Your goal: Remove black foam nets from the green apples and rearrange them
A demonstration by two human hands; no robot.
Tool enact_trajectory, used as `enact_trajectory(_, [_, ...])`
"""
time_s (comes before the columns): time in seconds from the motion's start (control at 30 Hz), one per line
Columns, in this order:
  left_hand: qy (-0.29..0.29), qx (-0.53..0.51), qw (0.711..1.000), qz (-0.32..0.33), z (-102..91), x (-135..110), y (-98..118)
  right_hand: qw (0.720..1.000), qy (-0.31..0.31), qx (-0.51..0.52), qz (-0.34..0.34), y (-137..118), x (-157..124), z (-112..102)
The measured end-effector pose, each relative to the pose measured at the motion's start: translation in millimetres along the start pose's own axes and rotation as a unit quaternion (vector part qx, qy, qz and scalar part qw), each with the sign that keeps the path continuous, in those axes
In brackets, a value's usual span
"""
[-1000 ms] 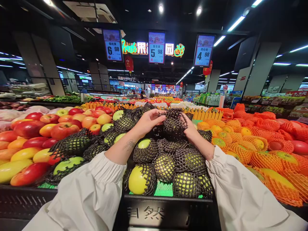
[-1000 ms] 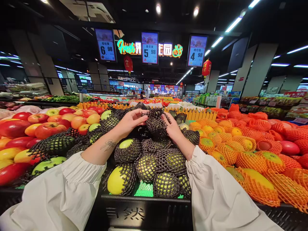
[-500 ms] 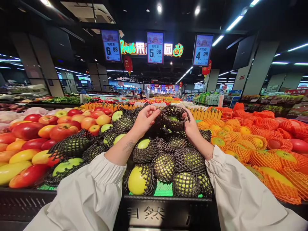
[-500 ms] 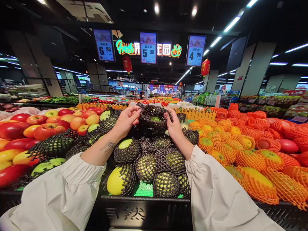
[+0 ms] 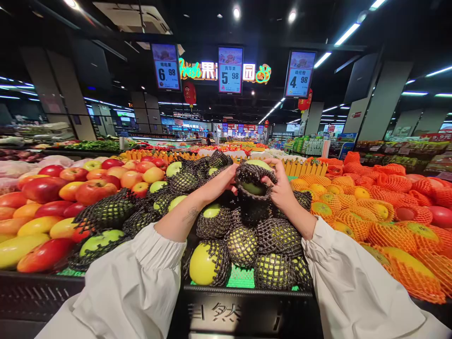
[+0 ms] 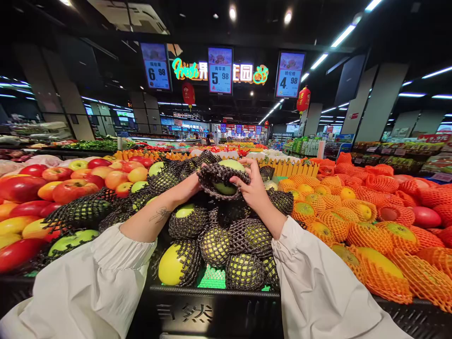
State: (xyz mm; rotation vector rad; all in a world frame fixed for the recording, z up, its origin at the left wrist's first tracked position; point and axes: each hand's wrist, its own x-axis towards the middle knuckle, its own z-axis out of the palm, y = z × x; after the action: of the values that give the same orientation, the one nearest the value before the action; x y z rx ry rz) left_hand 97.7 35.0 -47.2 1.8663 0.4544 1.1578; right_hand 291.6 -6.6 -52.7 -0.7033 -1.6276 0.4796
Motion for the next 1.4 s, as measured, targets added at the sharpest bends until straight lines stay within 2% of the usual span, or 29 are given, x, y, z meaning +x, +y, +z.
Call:
enact_trajectory(0.1, [-0.028, 0.022, 0.999, 0.005, -0.6, 1.7, -0.8, 1.0, -0.007, -0.005, 0.01, -0.5, -0.4, -0.2])
enact_trajectory(0.2, [-0.012, 0.037, 0.999, 0.007, -0.2, 3.2, -1.8, 1.0, -0.005, 0.0, 0.027, -0.2, -0.2, -0.2])
enact_trajectory(0.27, [-0.017, 0.019, 1.0, -0.003, 0.1, 2.5, -2.6, 0.999, 0.0, 0.007, 0.032, 0.6, 0.2, 0.0])
enact_trajectory(0.4, [-0.072, -0.059, 0.995, -0.029, 0.7, -1.2, -1.3, 0.999, 0.012, 0.006, 0.039, 4.3, 1.1, 0.7])
enact_trajectory(0.47, [-0.084, -0.052, 0.995, -0.029, 2.0, -2.3, 0.9, 0.999, 0.019, -0.003, 0.038, 6.6, 1.5, 0.7])
enact_trajectory(0.63, [-0.055, 0.004, 0.998, -0.015, 6.4, -1.2, 3.5, 0.999, 0.023, -0.005, 0.032, 8.0, 2.3, -0.7])
enact_trajectory(0.83, [-0.012, 0.053, 0.998, 0.018, 2.1, 1.1, 4.7, 0.991, 0.003, 0.109, 0.078, 8.8, 3.9, -2.0])
enact_trajectory(0.9, [0.007, 0.048, 0.998, 0.027, -0.1, 1.5, 4.6, 0.988, 0.02, 0.141, 0.065, 10.6, 5.0, -2.1])
enact_trajectory(1.0, [0.017, 0.003, 1.0, 0.003, -1.8, 1.0, 2.0, 0.986, 0.043, 0.153, 0.046, 12.6, 6.7, -2.7])
enact_trajectory(1.1, [-0.007, -0.034, 0.999, -0.002, -1.6, -1.0, 0.8, 0.975, 0.032, 0.205, 0.073, 13.3, 7.6, -4.8])
enact_trajectory(1.23, [-0.057, -0.022, 0.998, 0.015, -0.6, -4.7, 6.3, 0.946, 0.041, 0.296, 0.124, 13.8, 7.7, -11.1])
enact_trajectory(1.4, [-0.085, -0.012, 0.996, 0.01, -3.3, -5.6, 6.1, 0.95, 0.009, 0.282, 0.13, 15.2, 6.4, -17.4])
